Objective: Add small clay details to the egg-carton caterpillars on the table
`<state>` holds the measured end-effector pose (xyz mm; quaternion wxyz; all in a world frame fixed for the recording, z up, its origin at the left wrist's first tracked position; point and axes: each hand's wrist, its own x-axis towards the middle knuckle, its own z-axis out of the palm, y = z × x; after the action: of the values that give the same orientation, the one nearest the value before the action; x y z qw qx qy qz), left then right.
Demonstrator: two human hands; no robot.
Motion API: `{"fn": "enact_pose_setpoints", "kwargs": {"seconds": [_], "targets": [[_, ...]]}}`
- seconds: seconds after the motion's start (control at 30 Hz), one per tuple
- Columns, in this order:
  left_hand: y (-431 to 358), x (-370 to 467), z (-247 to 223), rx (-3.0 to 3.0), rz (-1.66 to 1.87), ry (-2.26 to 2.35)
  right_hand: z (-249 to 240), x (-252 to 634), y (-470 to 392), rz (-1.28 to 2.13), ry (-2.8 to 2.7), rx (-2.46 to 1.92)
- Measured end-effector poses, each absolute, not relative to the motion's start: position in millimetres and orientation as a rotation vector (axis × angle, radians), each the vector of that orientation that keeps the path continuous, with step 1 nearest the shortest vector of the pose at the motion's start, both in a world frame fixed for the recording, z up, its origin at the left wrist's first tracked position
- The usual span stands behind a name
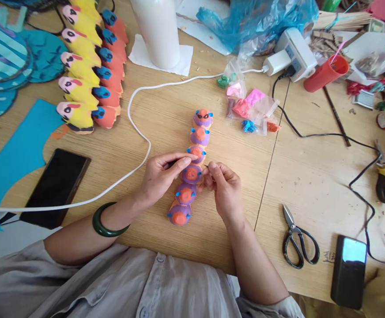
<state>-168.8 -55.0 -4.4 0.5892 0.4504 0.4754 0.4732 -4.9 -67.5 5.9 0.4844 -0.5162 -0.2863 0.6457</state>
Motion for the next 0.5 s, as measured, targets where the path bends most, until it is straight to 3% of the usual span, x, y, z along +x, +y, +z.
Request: {"fn": "enact_pose_setpoints", "kwargs": {"seconds": [0.5], "targets": [[-54.1,-168.3,-4.1,1.062,1.087,1.112,-1.1,-2.7,-68.5,1.479,-0.746,-1.32]]}}
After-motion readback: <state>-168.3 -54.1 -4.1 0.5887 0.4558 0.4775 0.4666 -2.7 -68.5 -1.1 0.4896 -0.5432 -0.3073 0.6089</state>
